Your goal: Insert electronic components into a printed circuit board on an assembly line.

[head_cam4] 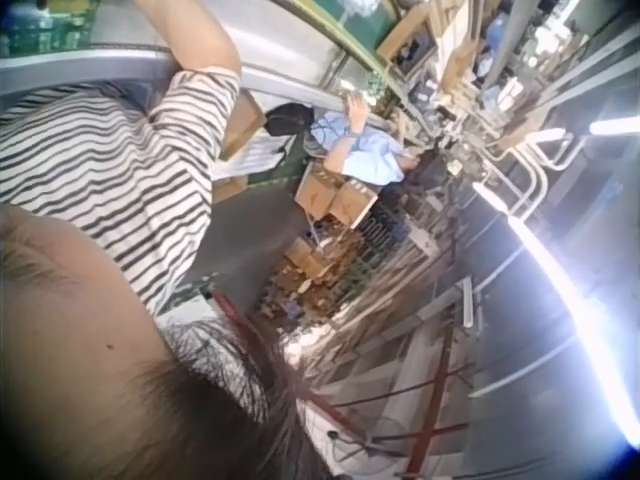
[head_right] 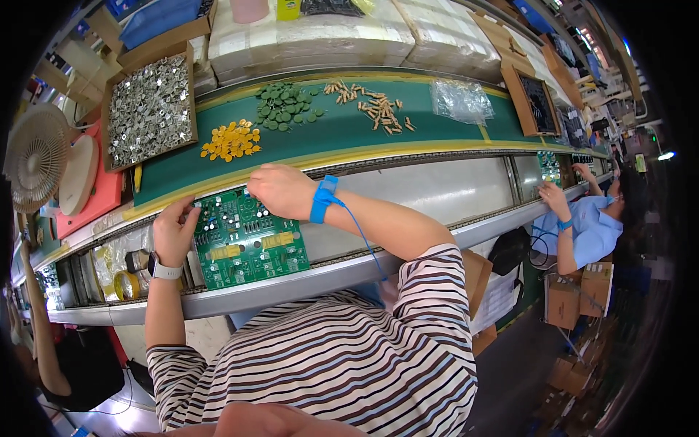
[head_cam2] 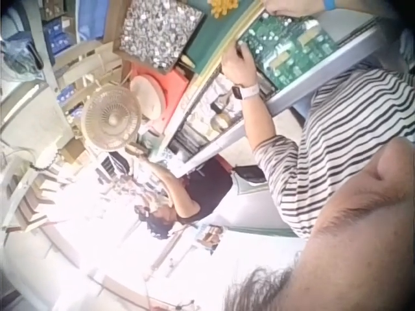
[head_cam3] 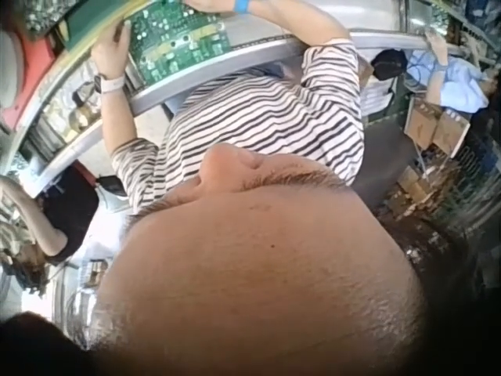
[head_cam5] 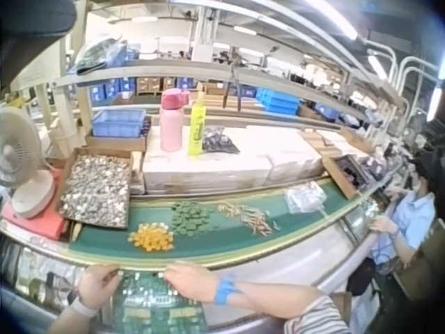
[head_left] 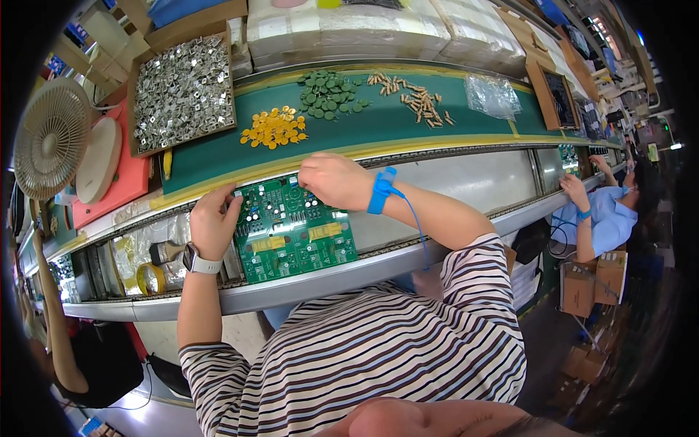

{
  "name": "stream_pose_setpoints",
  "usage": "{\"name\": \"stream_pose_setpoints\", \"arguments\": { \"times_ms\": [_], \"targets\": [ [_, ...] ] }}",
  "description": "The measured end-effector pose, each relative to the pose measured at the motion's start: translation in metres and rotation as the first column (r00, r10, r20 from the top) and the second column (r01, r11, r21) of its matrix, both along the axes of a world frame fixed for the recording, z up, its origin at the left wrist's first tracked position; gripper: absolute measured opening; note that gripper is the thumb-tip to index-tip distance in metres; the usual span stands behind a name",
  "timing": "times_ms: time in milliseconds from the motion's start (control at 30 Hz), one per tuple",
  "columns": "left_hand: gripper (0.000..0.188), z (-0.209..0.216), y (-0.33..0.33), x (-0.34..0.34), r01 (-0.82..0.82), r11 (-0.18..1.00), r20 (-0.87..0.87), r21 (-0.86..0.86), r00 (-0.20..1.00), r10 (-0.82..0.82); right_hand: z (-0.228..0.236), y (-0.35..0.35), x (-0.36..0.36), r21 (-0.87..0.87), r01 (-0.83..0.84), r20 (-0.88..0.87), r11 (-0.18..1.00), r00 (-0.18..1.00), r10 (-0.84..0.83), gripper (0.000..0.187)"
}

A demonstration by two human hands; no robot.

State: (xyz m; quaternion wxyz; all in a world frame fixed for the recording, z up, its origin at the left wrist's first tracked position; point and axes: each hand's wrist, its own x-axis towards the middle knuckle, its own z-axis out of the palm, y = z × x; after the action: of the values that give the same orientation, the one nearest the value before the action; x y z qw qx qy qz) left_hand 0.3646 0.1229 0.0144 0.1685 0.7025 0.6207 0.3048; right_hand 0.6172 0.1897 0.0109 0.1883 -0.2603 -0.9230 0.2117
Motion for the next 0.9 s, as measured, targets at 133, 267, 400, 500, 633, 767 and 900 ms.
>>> {"name": "stream_pose_setpoints", "arguments": {
  "times_ms": [133,267,400,500,633,767,900],
  "targets": [
    [0.022,-0.001,0.001,0.002,-0.007,1.0,0.007,0.018,1.0,0.007,-0.004,0.002,0.0,0.03,-0.017,0.014,0.999,1.0,0.016,0.008],
    [0.022,-0.001,0.001,0.002,-0.031,1.0,-0.007,0.004,0.999,0.031,-0.004,0.003,-0.002,0.048,-0.03,0.045,0.998,0.999,0.028,0.007],
    [0.021,0.0,0.002,0.0,-0.038,0.999,-0.002,-0.007,0.999,0.038,-0.001,-0.002,-0.003,0.135,-0.072,0.076,0.988,0.995,0.063,0.007],
    [0.02,0.005,0.007,-0.004,-0.01,0.992,-0.034,0.126,0.999,0.014,0.008,-0.002,-0.001,0.143,-0.054,0.094,0.988,0.995,0.04,0.01],
    [0.015,0.025,0.046,-0.036,0.028,0.966,-0.142,0.257,0.99,0.009,0.041,0.027,-0.021,0.201,-0.07,0.142,0.977,0.989,0.042,0.008],
    [0.017,0.033,0.115,-0.065,-0.032,0.945,-0.317,0.325,0.938,0.141,0.046,0.087,-0.078,0.425,0.006,0.084,0.905,0.995,-0.046,0.004],
    [0.023,0.025,0.146,-0.067,-0.062,0.978,-0.461,0.197,0.875,0.148,0.019,0.136,-0.134,0.625,0.141,-0.042,0.768,0.988,-0.147,0.012]
  ]
}}
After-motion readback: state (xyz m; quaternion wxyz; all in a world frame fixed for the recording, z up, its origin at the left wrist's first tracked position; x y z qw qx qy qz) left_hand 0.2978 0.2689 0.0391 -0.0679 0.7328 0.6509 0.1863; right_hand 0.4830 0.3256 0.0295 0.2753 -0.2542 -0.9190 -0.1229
